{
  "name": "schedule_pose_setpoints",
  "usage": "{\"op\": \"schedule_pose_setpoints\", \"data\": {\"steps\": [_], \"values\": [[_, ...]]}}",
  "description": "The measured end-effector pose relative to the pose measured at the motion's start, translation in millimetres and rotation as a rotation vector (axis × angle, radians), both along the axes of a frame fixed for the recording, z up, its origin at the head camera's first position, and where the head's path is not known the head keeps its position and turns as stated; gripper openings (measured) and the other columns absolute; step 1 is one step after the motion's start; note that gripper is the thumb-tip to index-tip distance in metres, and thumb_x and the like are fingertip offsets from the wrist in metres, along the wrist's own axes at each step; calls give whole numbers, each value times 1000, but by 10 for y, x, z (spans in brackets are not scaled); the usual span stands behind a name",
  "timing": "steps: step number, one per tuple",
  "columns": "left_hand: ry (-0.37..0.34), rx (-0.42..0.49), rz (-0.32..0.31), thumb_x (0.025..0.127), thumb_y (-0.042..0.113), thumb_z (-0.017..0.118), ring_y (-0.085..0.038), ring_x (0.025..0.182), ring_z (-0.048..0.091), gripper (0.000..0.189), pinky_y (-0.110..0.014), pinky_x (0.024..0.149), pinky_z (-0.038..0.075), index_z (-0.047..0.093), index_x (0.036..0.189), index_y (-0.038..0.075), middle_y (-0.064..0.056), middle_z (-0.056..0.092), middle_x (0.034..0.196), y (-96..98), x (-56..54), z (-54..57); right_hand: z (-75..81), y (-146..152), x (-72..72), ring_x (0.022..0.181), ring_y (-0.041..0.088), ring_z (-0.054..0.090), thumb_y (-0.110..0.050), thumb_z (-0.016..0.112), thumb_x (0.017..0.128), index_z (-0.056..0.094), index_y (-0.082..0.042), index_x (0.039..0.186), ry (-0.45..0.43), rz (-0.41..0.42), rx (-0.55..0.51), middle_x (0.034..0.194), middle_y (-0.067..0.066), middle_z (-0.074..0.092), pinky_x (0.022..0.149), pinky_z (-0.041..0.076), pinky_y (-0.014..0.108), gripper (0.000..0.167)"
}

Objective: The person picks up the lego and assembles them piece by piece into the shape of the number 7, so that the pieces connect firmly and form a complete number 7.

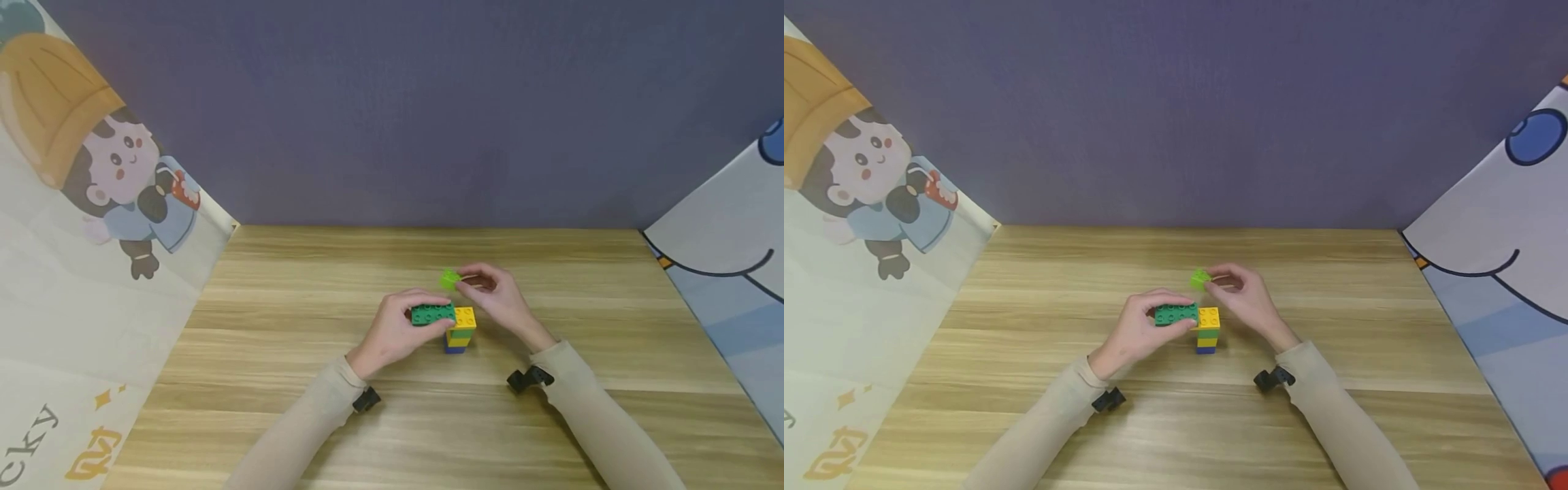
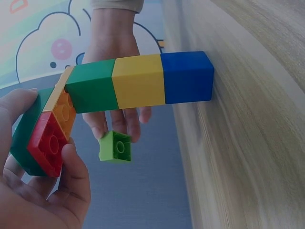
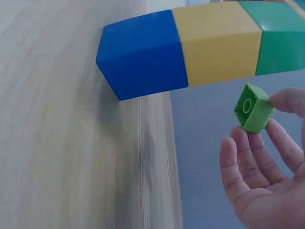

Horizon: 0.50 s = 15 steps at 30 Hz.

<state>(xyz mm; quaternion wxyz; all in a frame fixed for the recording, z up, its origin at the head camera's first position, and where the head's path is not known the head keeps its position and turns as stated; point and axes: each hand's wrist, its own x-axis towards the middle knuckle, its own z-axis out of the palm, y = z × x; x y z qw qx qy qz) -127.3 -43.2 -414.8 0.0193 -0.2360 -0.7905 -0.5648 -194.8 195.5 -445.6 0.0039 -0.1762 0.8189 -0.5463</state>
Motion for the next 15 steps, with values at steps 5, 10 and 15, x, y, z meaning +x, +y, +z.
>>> {"op": "schedule_pose_setpoints", "data": {"steps": [5,10,15], "values": [[2,10,-4,90,22,88,-10,105,72,32,-26,82,61,81,121,15,1,79,123,3,4,-5,7,23,54,108,9,70,-14,74,101,71,-2,129,-11,2,-34,129,19,73,92,59,18,30],[-5,18,-5,90,22,87,-10,104,71,32,-26,81,61,81,121,15,1,78,122,2,9,-9,14,44,107,107,5,69,-12,74,101,71,-1,128,-16,1,-61,129,19,73,92,58,18,30],[-14,20,-4,91,22,87,-10,103,71,31,-25,81,61,81,121,15,1,78,121,3,11,-11,11,62,155,105,1,68,-11,73,102,71,1,128,-17,-7,-76,128,21,73,92,58,17,29]]}}
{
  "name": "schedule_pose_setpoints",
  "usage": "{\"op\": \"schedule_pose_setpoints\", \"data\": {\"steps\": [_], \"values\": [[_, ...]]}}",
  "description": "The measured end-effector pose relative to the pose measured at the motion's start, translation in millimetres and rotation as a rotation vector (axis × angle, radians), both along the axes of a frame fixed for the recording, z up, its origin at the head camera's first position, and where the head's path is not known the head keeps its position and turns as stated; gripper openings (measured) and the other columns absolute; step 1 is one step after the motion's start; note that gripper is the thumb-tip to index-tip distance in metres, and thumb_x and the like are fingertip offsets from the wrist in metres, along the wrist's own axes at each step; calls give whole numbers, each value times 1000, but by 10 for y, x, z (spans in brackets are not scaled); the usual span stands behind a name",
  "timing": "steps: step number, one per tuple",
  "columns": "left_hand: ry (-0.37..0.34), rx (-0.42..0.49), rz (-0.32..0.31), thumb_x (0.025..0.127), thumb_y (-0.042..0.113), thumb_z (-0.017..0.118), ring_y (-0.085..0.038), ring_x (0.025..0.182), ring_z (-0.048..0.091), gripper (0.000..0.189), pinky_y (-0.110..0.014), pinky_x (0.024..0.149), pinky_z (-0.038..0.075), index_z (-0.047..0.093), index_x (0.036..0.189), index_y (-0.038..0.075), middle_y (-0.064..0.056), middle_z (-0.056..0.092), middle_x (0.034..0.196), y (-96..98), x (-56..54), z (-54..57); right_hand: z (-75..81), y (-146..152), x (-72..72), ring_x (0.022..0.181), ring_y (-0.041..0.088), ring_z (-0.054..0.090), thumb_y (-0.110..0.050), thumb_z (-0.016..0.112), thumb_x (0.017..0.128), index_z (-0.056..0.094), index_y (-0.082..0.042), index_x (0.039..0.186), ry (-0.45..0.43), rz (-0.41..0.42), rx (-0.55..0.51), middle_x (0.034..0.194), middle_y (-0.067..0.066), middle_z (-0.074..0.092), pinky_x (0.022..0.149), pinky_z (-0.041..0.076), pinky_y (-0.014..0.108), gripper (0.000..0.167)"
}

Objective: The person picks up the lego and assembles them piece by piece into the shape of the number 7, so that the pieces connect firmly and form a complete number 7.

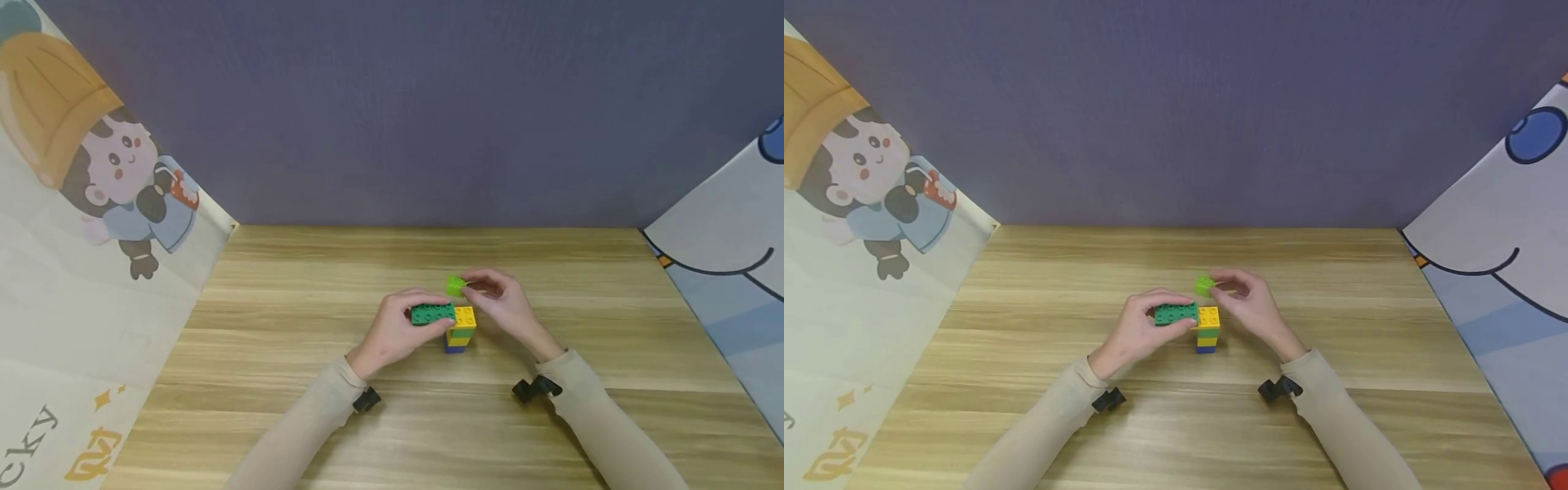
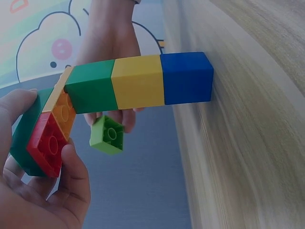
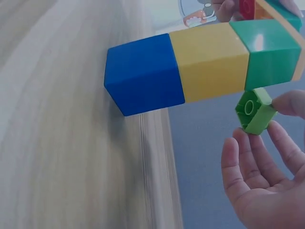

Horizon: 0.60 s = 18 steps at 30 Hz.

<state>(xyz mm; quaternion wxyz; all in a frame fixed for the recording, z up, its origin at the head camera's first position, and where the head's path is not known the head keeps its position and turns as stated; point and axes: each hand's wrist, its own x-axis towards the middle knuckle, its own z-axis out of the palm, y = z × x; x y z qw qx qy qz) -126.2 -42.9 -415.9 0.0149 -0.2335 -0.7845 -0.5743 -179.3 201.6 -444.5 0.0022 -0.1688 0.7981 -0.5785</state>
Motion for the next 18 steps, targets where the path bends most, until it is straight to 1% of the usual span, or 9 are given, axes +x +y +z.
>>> {"op": "schedule_pose_setpoints", "data": {"steps": [5,13,15,18], "values": [[-10,-4,5,91,22,87,-10,104,71,31,-26,81,61,81,121,15,1,78,121,-4,8,9,24,-1,57,105,1,67,-9,71,102,70,2,128,1,6,-14,130,23,71,93,57,16,28],[-16,6,3,90,20,87,-11,104,71,31,-26,83,61,82,120,15,1,78,120,-4,2,5,72,9,160,109,2,67,-9,69,103,70,2,129,0,-4,-36,130,21,70,96,55,15,27],[-23,13,0,90,20,87,-11,104,71,31,-26,83,62,81,120,14,1,78,120,-6,1,4,84,16,185,110,2,67,-10,69,104,70,1,129,2,-6,-35,129,18,71,96,54,15,27],[-33,21,-6,91,19,87,-11,104,71,31,-27,83,62,81,121,14,0,78,121,-12,4,9,95,29,216,111,2,67,-10,68,105,70,0,129,-1,-4,-42,127,9,72,97,54,15,26]]}}
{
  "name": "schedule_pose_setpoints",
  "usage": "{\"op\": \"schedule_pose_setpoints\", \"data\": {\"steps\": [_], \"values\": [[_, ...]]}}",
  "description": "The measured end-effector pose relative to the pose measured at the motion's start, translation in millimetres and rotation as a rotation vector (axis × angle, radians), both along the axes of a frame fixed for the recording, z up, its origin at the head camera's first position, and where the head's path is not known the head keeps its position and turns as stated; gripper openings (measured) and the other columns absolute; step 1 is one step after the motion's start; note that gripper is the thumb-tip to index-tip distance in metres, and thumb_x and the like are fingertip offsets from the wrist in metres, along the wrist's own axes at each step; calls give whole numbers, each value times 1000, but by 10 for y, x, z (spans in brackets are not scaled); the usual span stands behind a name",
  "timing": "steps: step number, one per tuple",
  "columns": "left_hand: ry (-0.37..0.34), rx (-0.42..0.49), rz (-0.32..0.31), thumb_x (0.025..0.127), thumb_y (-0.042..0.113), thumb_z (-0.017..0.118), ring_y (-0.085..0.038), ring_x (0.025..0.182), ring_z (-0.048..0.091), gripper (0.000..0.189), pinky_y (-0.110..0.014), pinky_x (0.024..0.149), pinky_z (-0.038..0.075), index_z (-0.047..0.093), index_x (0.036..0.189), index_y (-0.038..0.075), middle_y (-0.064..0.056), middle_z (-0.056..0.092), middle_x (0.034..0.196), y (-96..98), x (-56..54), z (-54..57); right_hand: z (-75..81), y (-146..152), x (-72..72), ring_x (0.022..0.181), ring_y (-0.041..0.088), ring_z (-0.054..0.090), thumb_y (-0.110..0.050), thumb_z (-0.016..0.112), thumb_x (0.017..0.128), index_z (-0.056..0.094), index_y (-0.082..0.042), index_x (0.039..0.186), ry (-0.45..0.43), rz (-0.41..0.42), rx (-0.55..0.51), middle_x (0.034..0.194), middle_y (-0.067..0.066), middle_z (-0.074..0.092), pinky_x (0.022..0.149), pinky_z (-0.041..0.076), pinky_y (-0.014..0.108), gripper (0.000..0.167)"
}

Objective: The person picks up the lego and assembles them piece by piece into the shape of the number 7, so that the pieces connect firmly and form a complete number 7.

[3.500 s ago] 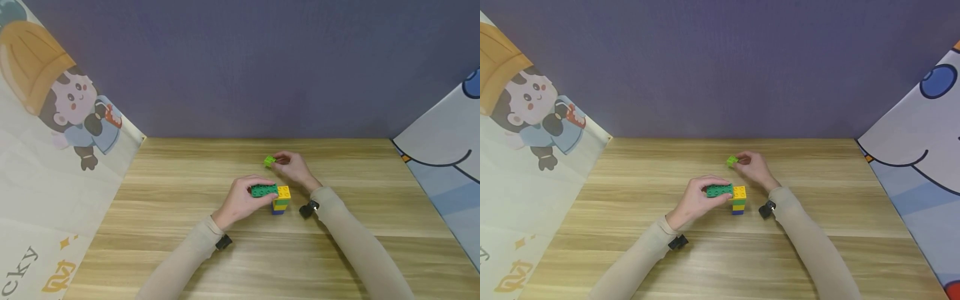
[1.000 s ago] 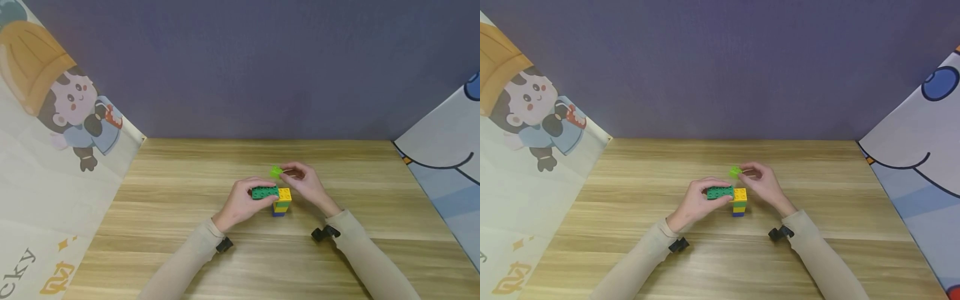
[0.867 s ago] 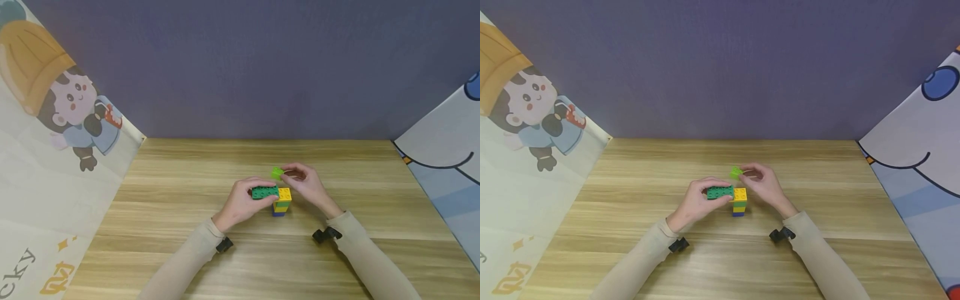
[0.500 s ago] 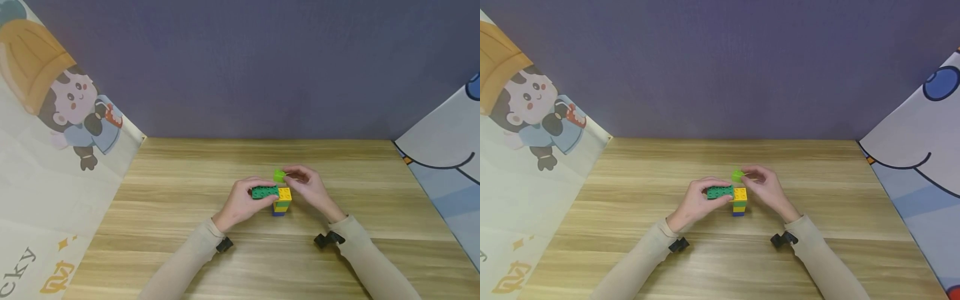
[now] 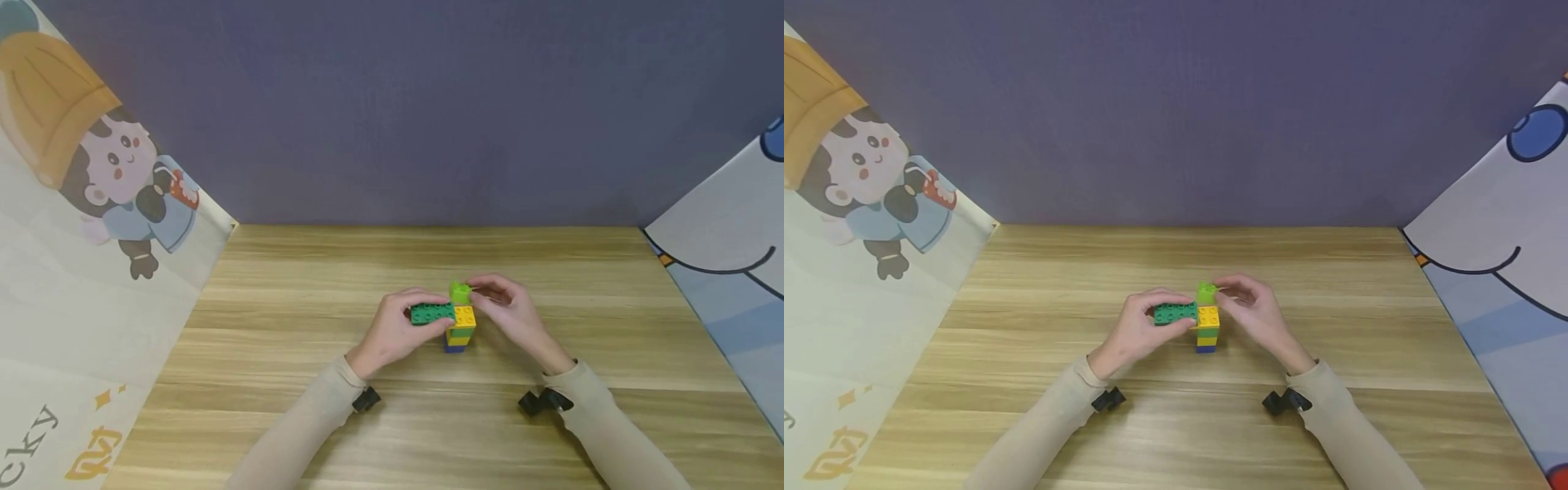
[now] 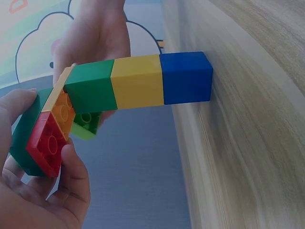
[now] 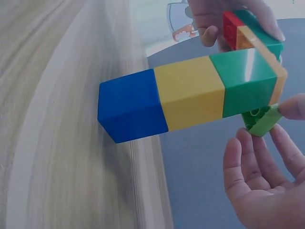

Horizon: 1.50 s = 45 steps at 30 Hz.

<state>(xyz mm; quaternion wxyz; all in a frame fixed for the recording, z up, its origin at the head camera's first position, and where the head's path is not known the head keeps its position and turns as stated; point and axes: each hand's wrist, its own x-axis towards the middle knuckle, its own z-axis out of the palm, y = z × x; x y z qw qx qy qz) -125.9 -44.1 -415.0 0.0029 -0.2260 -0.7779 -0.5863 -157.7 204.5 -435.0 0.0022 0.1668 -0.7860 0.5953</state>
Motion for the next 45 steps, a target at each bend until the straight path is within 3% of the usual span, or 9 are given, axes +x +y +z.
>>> {"op": "schedule_pose_setpoints", "data": {"steps": [5,9,18,32,38,45], "values": [[-4,8,-6,91,18,86,-11,105,72,32,-27,84,62,81,122,14,-1,78,120,-7,2,0,31,4,43,107,3,69,-8,65,106,68,4,128,10,19,-54,121,-10,73,92,59,20,26],[-7,2,-1,91,18,86,-11,106,72,32,-27,85,62,81,122,14,-1,78,120,-7,4,3,59,-4,76,103,4,70,-4,64,105,66,9,127,24,36,-94,118,-16,73,86,62,24,25],[-16,5,-2,91,19,87,-11,108,72,32,-27,86,62,81,122,14,0,78,122,-4,8,1,54,-9,161,108,3,69,6,63,101,64,15,123,75,65,-160,119,-15,74,92,57,16,24],[-24,23,-13,92,18,86,-10,98,71,30,-25,78,62,81,121,13,-1,78,117,-13,4,-8,28,-41,244,115,9,71,26,62,90,63,19,118,202,211,-317,125,-3,74,97,60,23,29],[-14,15,-13,92,18,86,-9,98,71,30,-25,78,61,81,121,14,1,78,117,-14,4,-7,2,-57,257,114,8,70,28,66,85,64,18,118,230,184,-285,124,-5,74,96,59,22,35],[-15,23,-20,92,18,86,-10,98,71,31,-26,78,61,81,122,14,1,78,117,-15,-1,-12,-28,-90,263,111,6,71,23,68,88,66,16,116,267,122,-252,122,-8,75,95,59,21,29]]}}
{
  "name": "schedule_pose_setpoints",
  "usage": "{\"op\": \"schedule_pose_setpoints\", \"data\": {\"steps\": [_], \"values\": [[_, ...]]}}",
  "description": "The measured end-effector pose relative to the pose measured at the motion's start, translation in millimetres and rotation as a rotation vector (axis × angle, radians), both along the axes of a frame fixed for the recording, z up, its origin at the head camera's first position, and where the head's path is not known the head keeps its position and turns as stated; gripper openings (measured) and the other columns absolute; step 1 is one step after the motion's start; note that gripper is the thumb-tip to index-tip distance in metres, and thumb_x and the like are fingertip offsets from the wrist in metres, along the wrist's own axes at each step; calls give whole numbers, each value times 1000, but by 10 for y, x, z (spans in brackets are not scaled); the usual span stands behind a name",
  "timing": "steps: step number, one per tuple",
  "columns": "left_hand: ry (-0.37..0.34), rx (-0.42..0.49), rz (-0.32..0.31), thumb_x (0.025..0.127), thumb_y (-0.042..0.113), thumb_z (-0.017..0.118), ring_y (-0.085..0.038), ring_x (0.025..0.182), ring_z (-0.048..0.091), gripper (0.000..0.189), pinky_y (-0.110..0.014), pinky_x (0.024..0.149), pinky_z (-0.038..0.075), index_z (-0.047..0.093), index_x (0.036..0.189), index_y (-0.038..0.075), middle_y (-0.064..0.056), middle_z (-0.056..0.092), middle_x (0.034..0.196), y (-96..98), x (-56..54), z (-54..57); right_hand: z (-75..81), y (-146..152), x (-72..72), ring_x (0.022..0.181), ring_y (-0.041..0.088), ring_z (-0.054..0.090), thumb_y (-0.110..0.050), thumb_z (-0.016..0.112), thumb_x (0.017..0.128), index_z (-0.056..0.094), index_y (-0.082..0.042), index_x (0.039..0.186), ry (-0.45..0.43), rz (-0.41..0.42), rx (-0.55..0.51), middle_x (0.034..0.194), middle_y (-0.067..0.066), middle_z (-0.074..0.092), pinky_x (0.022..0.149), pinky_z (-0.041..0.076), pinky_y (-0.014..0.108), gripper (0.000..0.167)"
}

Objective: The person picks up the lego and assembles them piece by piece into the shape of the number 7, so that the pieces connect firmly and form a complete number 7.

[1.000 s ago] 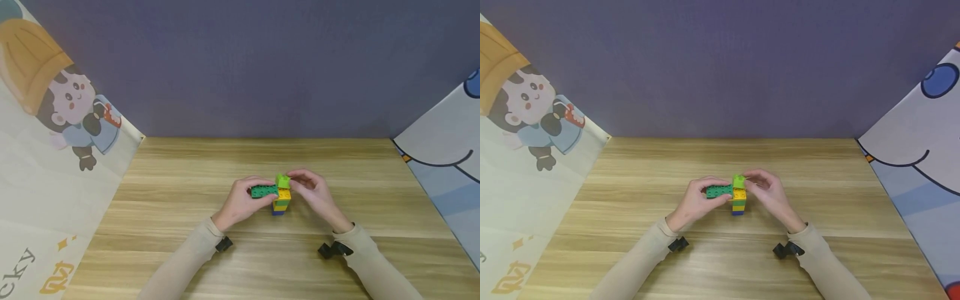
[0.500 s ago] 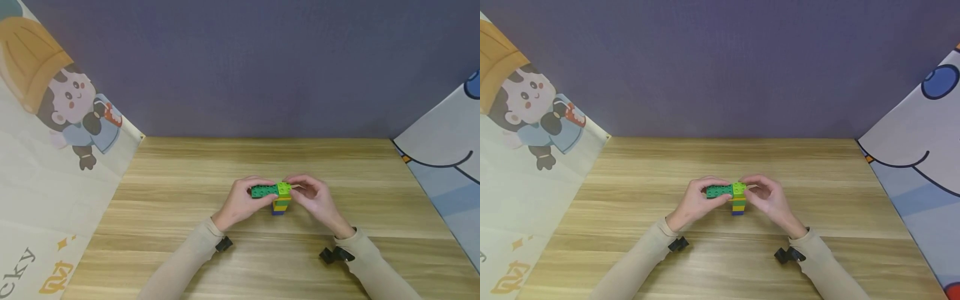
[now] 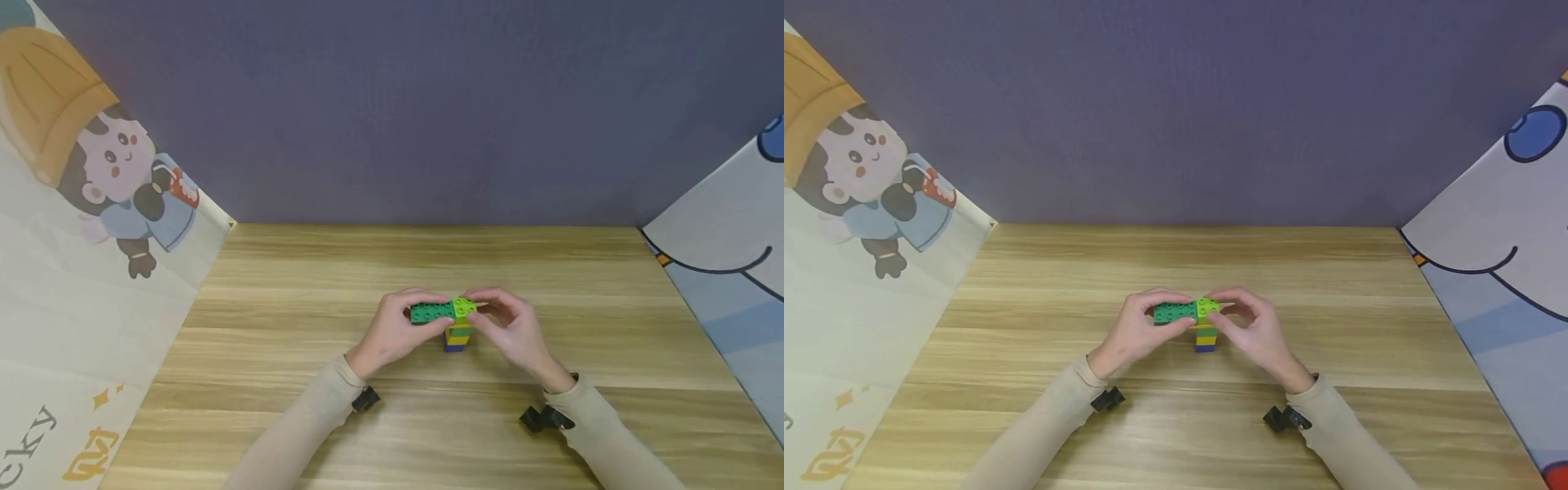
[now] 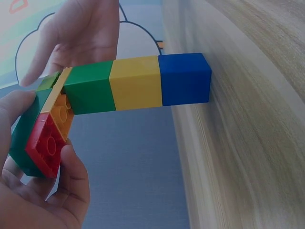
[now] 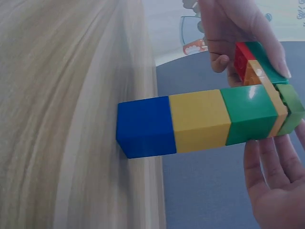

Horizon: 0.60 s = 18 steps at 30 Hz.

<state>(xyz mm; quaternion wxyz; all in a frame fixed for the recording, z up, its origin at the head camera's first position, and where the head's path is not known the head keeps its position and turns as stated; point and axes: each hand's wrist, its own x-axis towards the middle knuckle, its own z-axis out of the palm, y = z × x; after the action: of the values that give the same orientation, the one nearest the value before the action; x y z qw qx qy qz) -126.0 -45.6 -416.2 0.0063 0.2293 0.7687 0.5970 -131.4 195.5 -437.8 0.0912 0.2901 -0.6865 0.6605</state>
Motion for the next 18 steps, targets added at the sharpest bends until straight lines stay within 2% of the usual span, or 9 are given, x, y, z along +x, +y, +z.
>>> {"op": "schedule_pose_setpoints", "data": {"steps": [5,18], "values": [[15,1,-1,92,17,86,-10,99,71,31,-26,78,62,81,122,13,0,78,117,2,-3,-7,3,-32,15,110,7,72,22,71,86,68,15,112,10,-40,19,120,-11,77,95,59,22,27],[23,0,3,91,17,86,-11,99,71,31,-27,79,62,81,121,13,0,78,117,9,-6,-15,3,-4,12,110,5,70,21,75,84,69,10,110,14,-52,94,120,-15,76,97,56,22,29]]}}
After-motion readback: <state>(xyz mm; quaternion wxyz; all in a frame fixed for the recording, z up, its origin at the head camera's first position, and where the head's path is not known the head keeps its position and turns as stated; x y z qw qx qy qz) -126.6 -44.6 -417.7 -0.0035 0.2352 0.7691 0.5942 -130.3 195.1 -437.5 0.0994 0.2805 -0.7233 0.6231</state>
